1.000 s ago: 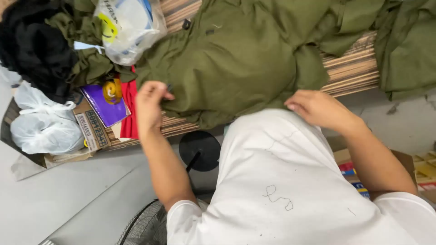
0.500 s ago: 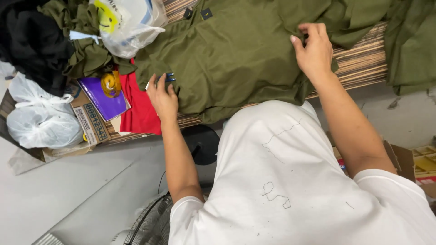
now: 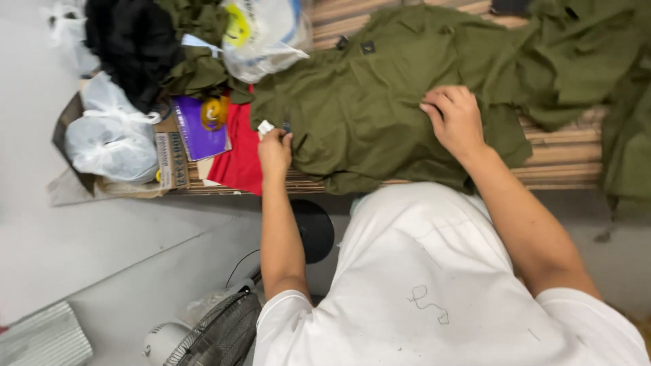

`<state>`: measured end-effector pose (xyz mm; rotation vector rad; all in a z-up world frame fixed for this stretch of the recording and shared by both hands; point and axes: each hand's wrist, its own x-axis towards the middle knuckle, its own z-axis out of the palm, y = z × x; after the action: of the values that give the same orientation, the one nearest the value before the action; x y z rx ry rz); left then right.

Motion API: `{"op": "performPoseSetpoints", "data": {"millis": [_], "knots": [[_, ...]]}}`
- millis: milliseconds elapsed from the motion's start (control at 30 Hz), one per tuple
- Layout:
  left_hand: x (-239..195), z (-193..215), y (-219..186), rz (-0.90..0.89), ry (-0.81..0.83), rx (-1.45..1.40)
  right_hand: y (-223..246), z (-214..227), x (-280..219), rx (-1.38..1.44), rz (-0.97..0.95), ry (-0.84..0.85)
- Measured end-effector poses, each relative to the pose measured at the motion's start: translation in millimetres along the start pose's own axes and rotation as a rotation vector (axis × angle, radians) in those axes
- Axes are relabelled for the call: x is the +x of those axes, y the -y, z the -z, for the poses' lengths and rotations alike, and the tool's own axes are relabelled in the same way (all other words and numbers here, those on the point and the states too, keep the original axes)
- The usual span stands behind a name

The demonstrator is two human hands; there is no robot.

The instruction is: The person uses a small pair of scissors to cut threads and small fabric pieces from a green garment. The person holds the garment in their hands, snips at specific areas, and occasionally adjusts the fabric to reach different spots.

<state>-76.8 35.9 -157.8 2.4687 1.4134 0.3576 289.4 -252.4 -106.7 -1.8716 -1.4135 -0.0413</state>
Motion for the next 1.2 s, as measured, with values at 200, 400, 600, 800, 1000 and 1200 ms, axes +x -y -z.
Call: {"op": "performPoseSetpoints", "data": {"millis": [200,400,600,800,1000,1200], "knots": [[-1.2,-14.6,13.9,0.371,-0.039,-0.111,31.9,35.5,-14.9,0.284,0.191,-0.136],[-10.2,14.0,-43.0,0.530,-0.611,-0.727,-39.3,40.4,-32.4,-0.169,-0.236,0.020],[-42.3,-3.2,-173.7,0.317,-0.368,-1.176,-29.7,34.1,-38.7,-0.201,-0.241,0.048],[-80.8,-25.1,-280.4,0.141,0.250,-1.229,58.5,55.4,-16.8,0.292,-0.135,-0.075],[-76.0,17.3,-300.3,0.206,0.452,-0.899,52.2,42.2,-42.0,1.017,-0.463,0.166],[-91.2,16.2,-283.7,0.099,0.431,-1.199,67.6,62.8,-33.0,0.920,-0.490,-0.016]]}}
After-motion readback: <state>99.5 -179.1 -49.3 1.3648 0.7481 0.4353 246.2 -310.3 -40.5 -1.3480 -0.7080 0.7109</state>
